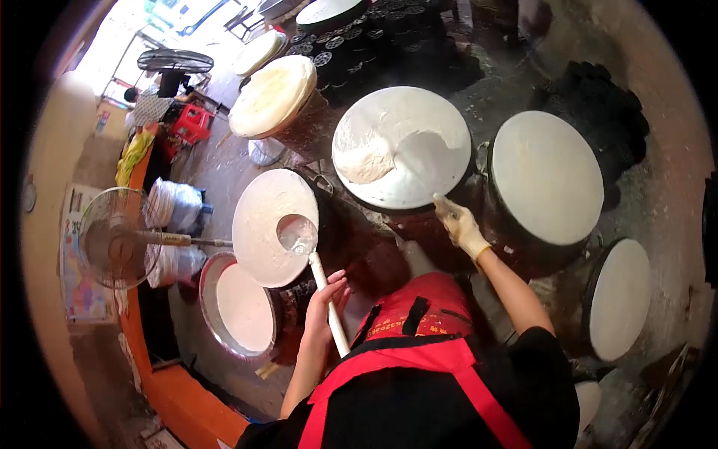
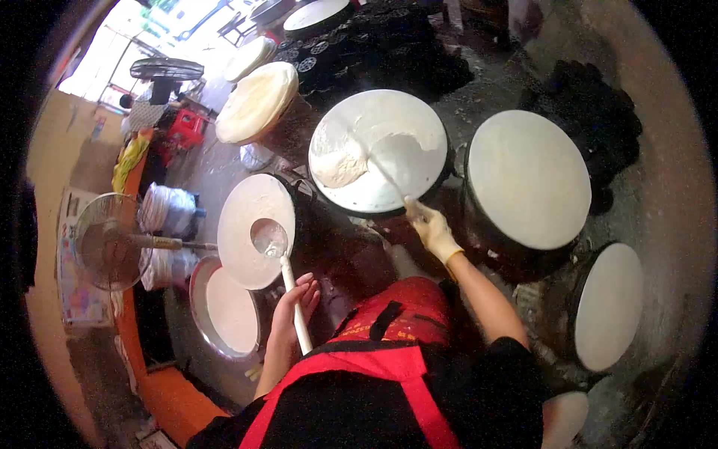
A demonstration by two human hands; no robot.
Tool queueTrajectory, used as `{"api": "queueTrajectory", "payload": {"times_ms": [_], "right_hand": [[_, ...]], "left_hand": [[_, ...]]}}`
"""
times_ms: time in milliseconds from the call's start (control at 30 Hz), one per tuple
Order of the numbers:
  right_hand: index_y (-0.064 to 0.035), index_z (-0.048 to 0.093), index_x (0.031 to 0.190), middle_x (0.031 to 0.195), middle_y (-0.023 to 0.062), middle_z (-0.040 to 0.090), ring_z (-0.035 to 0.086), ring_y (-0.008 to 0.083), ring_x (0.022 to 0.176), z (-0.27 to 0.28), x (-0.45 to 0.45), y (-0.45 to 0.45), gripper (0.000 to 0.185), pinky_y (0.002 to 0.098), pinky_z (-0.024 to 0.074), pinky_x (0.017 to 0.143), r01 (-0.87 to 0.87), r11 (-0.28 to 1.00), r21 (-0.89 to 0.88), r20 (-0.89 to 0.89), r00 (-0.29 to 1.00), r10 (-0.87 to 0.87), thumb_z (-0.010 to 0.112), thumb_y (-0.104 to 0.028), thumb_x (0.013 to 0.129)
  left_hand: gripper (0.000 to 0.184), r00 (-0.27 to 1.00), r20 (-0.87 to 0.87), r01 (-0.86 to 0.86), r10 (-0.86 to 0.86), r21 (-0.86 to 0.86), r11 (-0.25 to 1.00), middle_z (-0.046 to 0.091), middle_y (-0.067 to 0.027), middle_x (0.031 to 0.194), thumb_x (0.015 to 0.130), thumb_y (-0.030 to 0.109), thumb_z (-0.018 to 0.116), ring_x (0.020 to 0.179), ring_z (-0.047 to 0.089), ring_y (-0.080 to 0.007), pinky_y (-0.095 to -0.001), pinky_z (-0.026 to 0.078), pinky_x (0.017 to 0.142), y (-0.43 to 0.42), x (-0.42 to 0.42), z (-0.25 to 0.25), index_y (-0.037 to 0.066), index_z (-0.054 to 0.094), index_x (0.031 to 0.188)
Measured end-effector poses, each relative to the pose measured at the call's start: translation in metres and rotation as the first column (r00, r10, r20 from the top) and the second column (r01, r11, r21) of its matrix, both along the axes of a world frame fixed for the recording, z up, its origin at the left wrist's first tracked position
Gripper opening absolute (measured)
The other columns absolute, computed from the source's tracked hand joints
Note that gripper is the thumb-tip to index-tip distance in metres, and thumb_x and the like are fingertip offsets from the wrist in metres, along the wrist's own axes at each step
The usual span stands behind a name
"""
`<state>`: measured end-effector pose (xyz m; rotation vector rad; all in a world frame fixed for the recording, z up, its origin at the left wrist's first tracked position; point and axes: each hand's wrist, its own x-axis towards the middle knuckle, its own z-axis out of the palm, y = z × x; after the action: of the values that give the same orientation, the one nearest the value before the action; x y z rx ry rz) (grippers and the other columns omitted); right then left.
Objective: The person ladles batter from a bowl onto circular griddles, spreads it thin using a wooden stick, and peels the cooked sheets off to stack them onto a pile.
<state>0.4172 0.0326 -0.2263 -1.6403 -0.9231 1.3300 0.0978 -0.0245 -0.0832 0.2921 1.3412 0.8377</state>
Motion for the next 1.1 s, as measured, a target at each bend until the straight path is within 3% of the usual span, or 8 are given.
{"api": "queueTrajectory", "payload": {"times_ms": [133, 200, 400, 533, 633, 800, 933, 1100], "right_hand": [[-0.0158, 0.056, 0.126, 0.105, 0.0119, 0.066, 0.064, 0.0192, 0.092, 0.026, -0.020, -0.084, 0.039, 0.0309, 0.0483, 0.080, -0.185, 0.949, 0.255, 0.331, 0.939, 0.095, 0.060, -0.023, 0.088], [-0.0140, 0.056, 0.125, 0.110, 0.0172, 0.062, 0.064, 0.0261, 0.096, 0.043, -0.034, -0.110, 0.039, 0.0344, 0.0498, 0.082, -0.309, 0.951, 0.029, 0.685, 0.699, 0.207, 0.060, -0.018, 0.086], [-0.0021, 0.030, 0.140, 0.136, 0.0167, 0.044, 0.045, 0.0215, 0.124, 0.001, -0.195, -0.010, 0.063, 0.0323, 0.0364, 0.103, 0.054, 0.903, 0.426, 0.070, 0.993, -0.092, 0.044, 0.011, 0.080], [-0.0050, 0.042, 0.132, 0.083, 0.0073, 0.059, 0.049, 0.0109, 0.057, 0.000, -0.276, 0.123, 0.038, 0.0238, 0.0418, 0.049, 0.191, 0.974, 0.120, -0.388, 0.912, -0.131, 0.042, -0.012, 0.094], [-0.0092, 0.047, 0.128, 0.070, 0.0024, 0.052, 0.046, 0.0120, 0.048, -0.064, -0.313, 0.173, 0.035, 0.0287, 0.0394, 0.043, 0.324, 0.648, 0.689, 0.327, 0.660, -0.677, 0.043, -0.021, 0.096], [-0.0100, 0.045, 0.132, 0.099, 0.0163, 0.061, 0.061, 0.0244, 0.080, -0.042, -0.286, 0.071, 0.043, 0.0363, 0.0499, 0.073, 0.431, 0.813, 0.390, 0.115, 0.854, -0.508, 0.040, -0.035, 0.098], [-0.0247, 0.052, 0.128, 0.065, -0.0054, 0.042, 0.030, 0.0037, 0.043, 0.007, -0.212, 0.009, 0.034, 0.0158, 0.0270, 0.034, 0.517, 0.836, -0.182, -0.681, 0.548, -0.487, 0.048, -0.033, 0.095], [-0.0119, 0.056, 0.088, 0.048, -0.0025, 0.042, 0.032, 0.0058, 0.032, 0.027, -0.159, 0.012, 0.039, 0.0196, 0.0238, 0.026, 0.636, 0.758, -0.148, -0.625, 0.534, -0.570, 0.055, -0.051, 0.086]], "left_hand": [[0.028, 0.995, 0.009, 0.103, -0.103, -0.001, 0.995, 0.060, -0.0004, 0.100, 0.083, 0.009, 0.060, 0.090, 0.056, -0.0092, -0.0213, 0.047, 0.082, -0.002, -0.058, -0.021, 0.004, 0.058, 0.110], [0.027, 0.996, -0.016, 0.089, -0.089, 0.016, 0.996, 0.060, -0.0008, 0.102, 0.083, 0.009, 0.059, 0.092, 0.055, -0.0090, -0.0213, 0.047, 0.081, -0.012, -0.084, -0.033, 0.003, 0.058, 0.110], [0.030, 0.997, -0.042, -0.061, 0.062, 0.015, 0.998, 0.056, -0.0035, 0.116, 0.086, 0.006, 0.054, 0.104, 0.052, -0.0106, -0.0227, 0.045, 0.090, -0.071, -0.160, -0.041, 0.000, 0.056, 0.115], [0.029, 0.975, -0.131, -0.176, 0.181, 0.049, 0.983, 0.051, -0.0054, 0.126, 0.087, 0.006, 0.054, 0.111, 0.050, -0.0122, -0.0237, 0.044, 0.092, -0.113, -0.194, -0.036, 0.001, 0.057, 0.115], [0.029, 0.950, -0.154, -0.270, 0.273, 0.037, 0.962, 0.054, -0.0043, 0.122, 0.087, 0.007, 0.055, 0.111, 0.050, -0.0113, -0.0238, 0.043, 0.093, -0.130, -0.201, -0.028, 0.003, 0.055, 0.116], [0.032, 0.950, -0.100, -0.290, 0.295, 0.058, 0.955, 0.054, -0.0042, 0.121, 0.087, 0.007, 0.055, 0.110, 0.050, -0.0108, -0.0239, 0.044, 0.092, -0.136, -0.206, -0.037, 0.002, 0.054, 0.118], [0.031, 0.976, -0.074, -0.198, 0.203, 0.066, 0.978, 0.051, -0.0034, 0.124, 0.086, 0.006, 0.054, 0.112, 0.049, -0.0107, -0.0234, 0.043, 0.093, -0.123, -0.190, -0.040, 0.000, 0.055, 0.117], [0.031, 0.993, -0.045, -0.109, 0.113, 0.087, 0.990, 0.052, -0.0033, 0.120, 0.084, 0.000, 0.054, 0.098, 0.053, -0.0072, -0.0176, 0.048, 0.084, -0.112, -0.157, -0.025, -0.001, 0.056, 0.115]]}}
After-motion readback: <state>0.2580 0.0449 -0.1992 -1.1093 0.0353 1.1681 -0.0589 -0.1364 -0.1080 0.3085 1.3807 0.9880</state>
